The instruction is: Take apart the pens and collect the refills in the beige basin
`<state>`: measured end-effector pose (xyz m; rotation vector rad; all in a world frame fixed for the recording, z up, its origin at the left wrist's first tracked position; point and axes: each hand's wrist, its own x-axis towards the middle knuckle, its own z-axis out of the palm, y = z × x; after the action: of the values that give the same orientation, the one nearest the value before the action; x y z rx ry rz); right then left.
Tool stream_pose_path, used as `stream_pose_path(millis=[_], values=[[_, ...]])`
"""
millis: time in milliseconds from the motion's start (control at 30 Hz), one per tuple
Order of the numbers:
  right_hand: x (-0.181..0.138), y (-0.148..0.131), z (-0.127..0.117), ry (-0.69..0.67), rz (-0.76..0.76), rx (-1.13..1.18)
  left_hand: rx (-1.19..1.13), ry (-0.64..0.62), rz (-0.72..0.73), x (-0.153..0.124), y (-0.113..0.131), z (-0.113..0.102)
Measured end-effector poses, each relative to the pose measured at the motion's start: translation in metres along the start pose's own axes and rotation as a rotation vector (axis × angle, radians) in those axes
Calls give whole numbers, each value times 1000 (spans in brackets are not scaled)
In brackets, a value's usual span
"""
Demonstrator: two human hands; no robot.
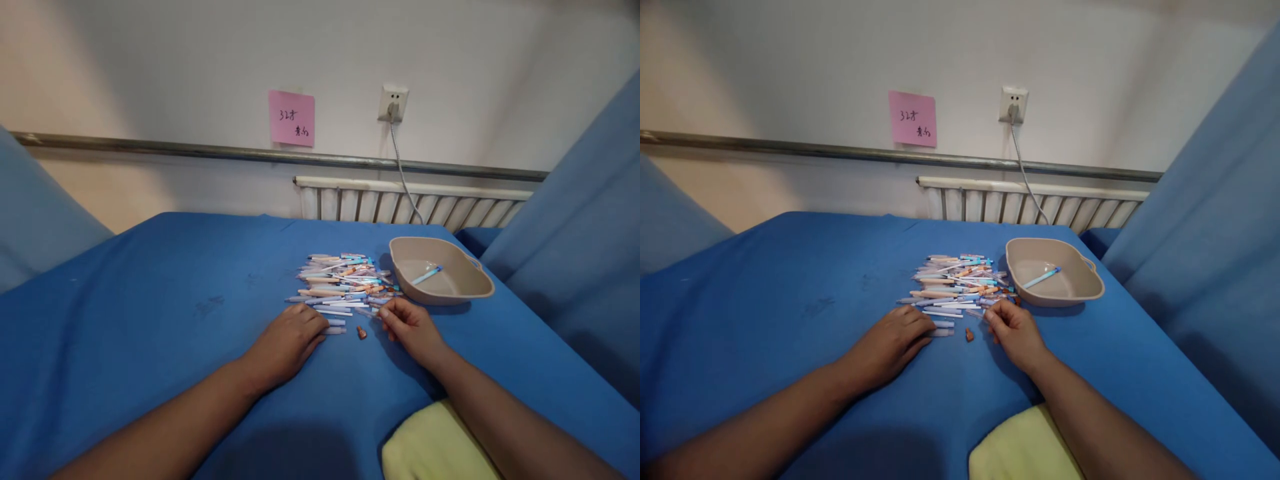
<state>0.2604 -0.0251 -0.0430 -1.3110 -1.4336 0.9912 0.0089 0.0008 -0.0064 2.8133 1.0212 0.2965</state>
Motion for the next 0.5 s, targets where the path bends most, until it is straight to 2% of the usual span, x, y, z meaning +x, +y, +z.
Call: stream_pose_path(millis=[200,500], values=[[-10,-4,6,-153,-15,-71,-30,3,-7,0,-2,2],[-10,-7,7,-192,-31,-87,-92,19,-5,2,0,1]])
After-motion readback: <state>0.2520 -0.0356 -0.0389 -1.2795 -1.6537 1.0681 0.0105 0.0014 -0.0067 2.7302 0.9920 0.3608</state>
